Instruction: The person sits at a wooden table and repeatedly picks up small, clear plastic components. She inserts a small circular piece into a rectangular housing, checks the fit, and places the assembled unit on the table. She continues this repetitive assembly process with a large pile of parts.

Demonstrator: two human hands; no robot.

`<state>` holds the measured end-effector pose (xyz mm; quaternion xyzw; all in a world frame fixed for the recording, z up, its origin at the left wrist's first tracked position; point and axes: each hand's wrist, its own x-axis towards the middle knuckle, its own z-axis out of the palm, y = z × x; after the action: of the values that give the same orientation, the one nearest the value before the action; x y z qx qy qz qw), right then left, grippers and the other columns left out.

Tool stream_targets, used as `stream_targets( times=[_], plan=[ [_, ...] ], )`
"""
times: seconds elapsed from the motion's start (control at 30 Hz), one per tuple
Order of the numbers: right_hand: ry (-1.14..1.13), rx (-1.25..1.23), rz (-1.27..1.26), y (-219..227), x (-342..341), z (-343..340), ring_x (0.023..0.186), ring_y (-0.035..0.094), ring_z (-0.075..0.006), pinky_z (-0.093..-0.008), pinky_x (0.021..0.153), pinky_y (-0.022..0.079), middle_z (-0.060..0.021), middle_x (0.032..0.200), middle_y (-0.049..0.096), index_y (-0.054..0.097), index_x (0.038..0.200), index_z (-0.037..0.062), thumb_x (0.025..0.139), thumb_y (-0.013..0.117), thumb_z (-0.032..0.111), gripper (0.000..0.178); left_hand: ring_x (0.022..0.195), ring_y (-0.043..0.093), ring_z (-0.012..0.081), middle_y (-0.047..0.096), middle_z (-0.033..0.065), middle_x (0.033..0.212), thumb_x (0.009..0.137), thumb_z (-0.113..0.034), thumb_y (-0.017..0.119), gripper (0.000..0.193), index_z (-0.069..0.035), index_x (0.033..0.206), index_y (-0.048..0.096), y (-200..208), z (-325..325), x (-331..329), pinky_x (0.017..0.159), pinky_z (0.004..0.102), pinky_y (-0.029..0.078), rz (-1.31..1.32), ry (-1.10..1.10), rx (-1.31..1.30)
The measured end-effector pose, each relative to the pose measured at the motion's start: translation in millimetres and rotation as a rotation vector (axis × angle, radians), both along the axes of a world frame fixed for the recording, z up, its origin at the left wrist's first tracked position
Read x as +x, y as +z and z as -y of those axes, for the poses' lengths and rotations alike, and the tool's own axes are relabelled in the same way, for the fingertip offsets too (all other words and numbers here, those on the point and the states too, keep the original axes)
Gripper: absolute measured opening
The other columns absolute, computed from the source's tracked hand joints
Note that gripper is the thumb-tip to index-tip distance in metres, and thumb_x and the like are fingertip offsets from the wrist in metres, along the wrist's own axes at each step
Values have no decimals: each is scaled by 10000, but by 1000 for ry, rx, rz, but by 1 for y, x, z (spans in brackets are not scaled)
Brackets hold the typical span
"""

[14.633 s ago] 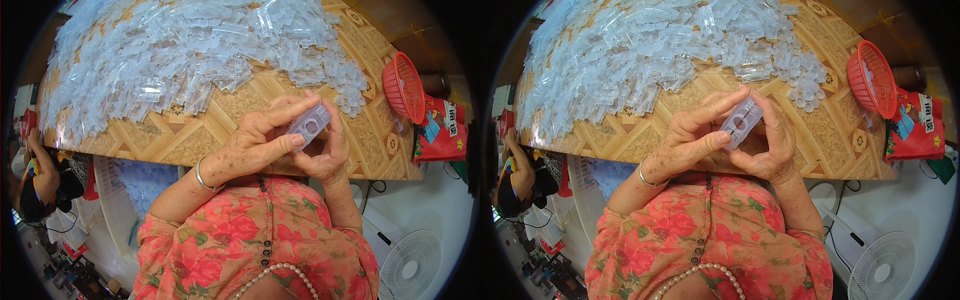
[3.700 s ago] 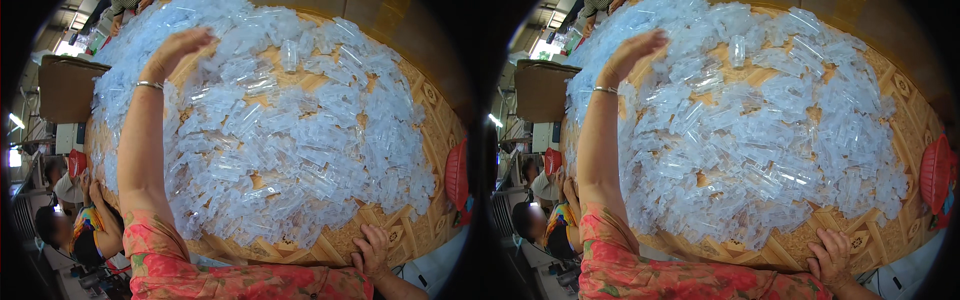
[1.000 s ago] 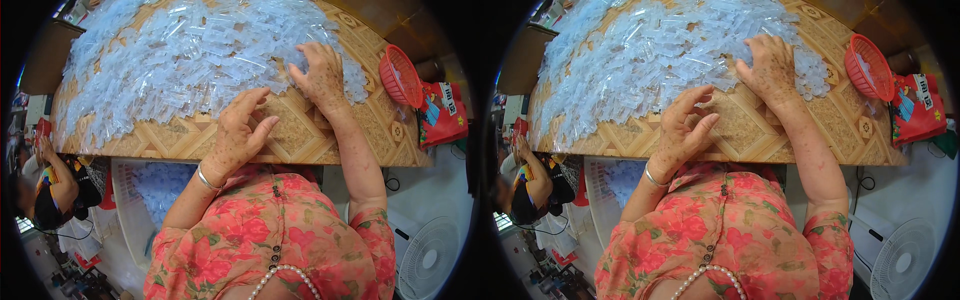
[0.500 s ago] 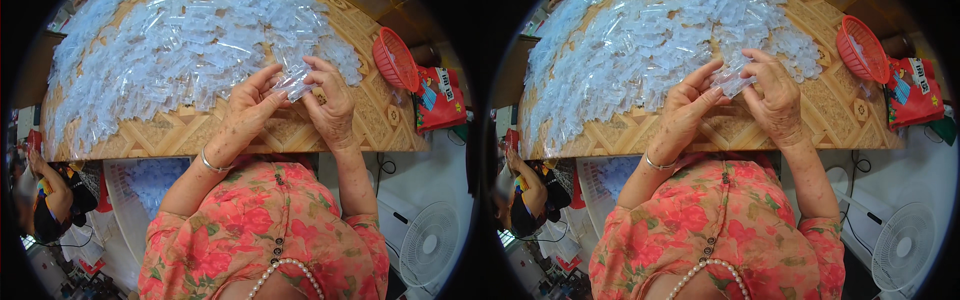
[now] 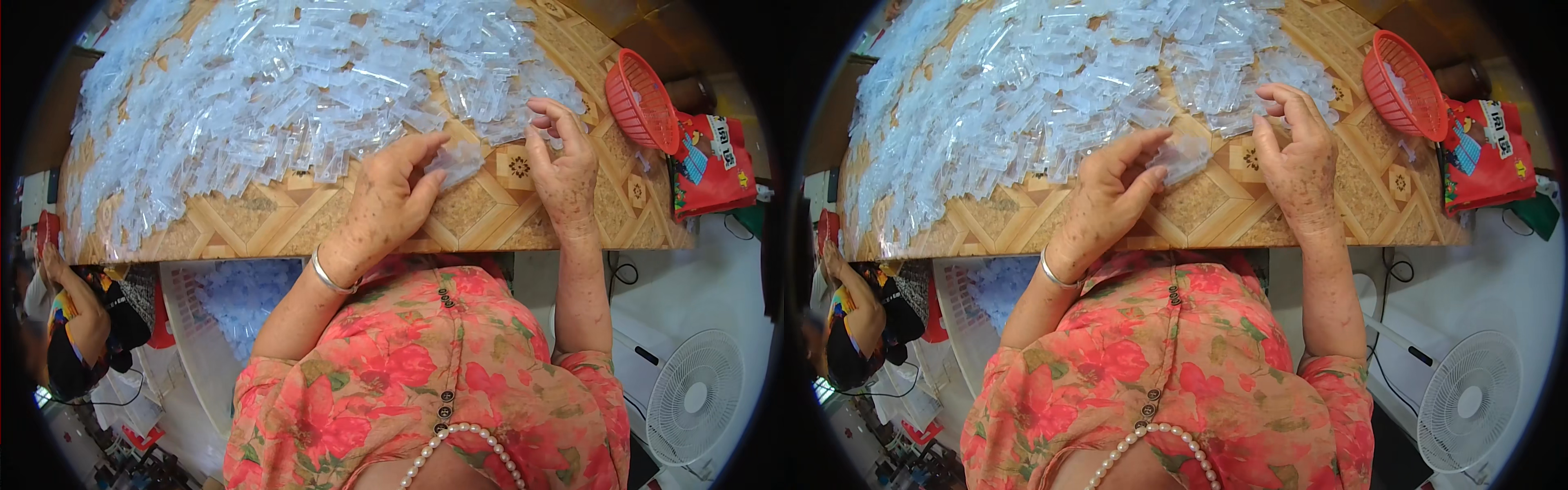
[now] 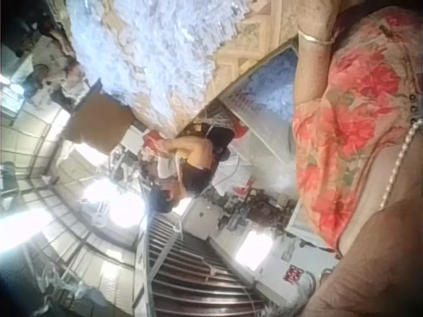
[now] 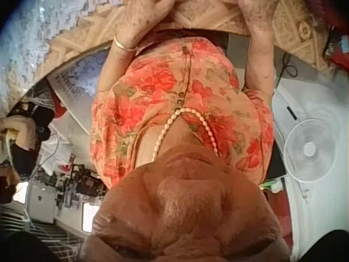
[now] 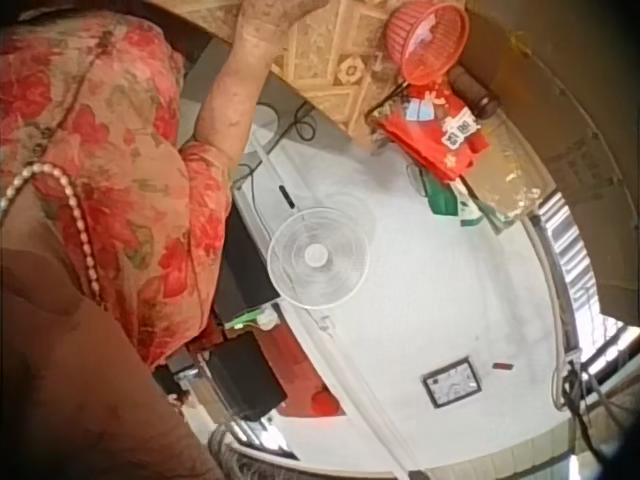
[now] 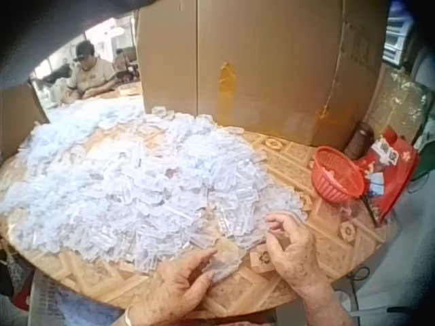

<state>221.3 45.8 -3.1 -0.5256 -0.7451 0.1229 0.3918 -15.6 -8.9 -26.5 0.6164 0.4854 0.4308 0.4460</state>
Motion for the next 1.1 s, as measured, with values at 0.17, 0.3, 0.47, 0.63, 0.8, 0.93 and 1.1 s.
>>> stream_targets(
  times=[0.17, 0.3, 0.47, 0.63, 0.8, 0.93, 1.1],
  plan=[
    [3, 28, 43, 4, 2, -33, 983, 683, -259, -377, 881, 547, -105, 1189, 702, 678, 1190, 48, 882, 690, 72, 310, 770, 694, 123, 728, 111, 998, 921, 17, 658, 402, -10, 1323, 648, -3, 0, 2, 712, 274, 566, -121, 15, 69],
    [12, 12, 88, 13, -9, -71, 994, 674, -273, -385, 865, 545, -110, 1166, 702, 691, 1181, 53, 887, 709, 161, 314, 794, 729, 248, 722, 174, 987, 888, 21, 665, 379, -31, 1264, 681, 6, -9, 6, 718, 320, 570, -206, 66, 287],
    [59, 62, 87, 15, -44, -127, 1007, 674, -296, -416, 900, 530, -124, 1162, 702, 703, 1180, 56, 892, 727, 273, 361, 835, 717, 301, 711, 178, 977, 845, 59, 671, 351, 2, 1191, 689, 1, -13, 4, 723, 346, 554, -131, 133, 416],
    [-5, 78, 181, 5, -79, -189, 1091, 650, -320, -449, 978, 500, -130, 1186, 705, 712, 1205, 61, 873, 746, 404, 479, 786, 694, 284, 691, 160, 931, 863, 58, 667, 336, 2, 1194, 681, 4, -11, 4, 675, 341, 540, -132, 108, 382],
    [-51, -11, 297, 1, -99, -206, 1143, 632, -330, -455, 995, 495, -136, 1200, 707, 732, 1195, 64, 856, 760, 450, 514, 755, 675, 285, 677, 153, 921, 864, 52, 676, 347, -4, 1207, 672, 3, -9, 1, 655, 348, 528, -113, 101, 381],
    [12, 77, 98, 0, -87, -192, 1063, 673, -282, -414, 938, 523, -143, 1113, 731, 735, 1191, 56, 847, 802, 391, 484, 723, 664, 242, 670, 140, 910, 860, 53, 672, 367, -8, 1222, 674, 4, -10, 2, 641, 337, 526, -65, 91, 355],
    [105, -205, -311, 21, -73, -133, 890, 658, -123, -293, 820, 530, -69, 959, 736, 707, 1233, 13, 870, 826, 229, 439, 695, 642, 168, 631, 104, 951, 897, 59, 631, 373, -8, 1263, 654, 6, -9, -4, 631, 284, 538, 65, 93, 160]
  ],
)
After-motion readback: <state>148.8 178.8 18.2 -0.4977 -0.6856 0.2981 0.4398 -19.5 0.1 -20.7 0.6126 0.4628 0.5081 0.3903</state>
